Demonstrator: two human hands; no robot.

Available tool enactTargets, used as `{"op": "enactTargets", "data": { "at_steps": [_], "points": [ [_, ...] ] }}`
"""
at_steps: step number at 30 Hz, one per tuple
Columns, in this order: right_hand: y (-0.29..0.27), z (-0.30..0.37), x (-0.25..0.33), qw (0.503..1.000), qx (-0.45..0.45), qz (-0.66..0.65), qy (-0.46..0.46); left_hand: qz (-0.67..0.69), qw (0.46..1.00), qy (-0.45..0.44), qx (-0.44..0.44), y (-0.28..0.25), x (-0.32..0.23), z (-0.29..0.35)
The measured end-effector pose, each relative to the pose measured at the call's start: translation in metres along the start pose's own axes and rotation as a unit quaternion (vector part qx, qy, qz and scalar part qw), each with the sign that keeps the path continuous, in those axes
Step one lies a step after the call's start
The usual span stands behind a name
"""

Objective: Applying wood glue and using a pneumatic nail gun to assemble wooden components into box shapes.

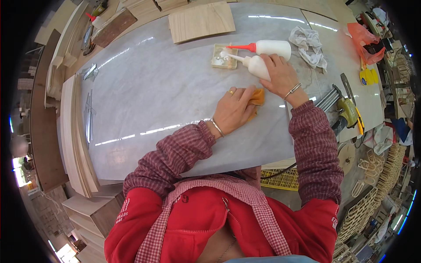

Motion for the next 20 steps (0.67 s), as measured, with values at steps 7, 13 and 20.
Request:
{"op": "enactTargets", "data": {
  "at_steps": [7,13,20],
  "points": [
    [-0.039,0.016,-0.019,0.971,-0.152,-0.183,-0.003,0.012,0.998,0.061,0.01,0.012,-0.012,-0.012],
    [-0.096,0.025,-0.055,0.95,-0.237,-0.194,0.058,0.043,0.991,0.112,-0.062,0.011,-0.019,-0.056],
    [-0.093,0.047,-0.077,0.956,-0.211,-0.175,0.108,-0.05,0.986,0.081,-0.135,-0.001,0.011,-0.135]
  ]
}}
Point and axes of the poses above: each hand's wrist, its own z-axis away from the middle knuckle, its own y-axis out of the palm, x = y × z, the point moved 10 cm from there along -z, towards the middle knuckle, and after that the axes turned 2 degrees about -y, right-handed, at the moved point
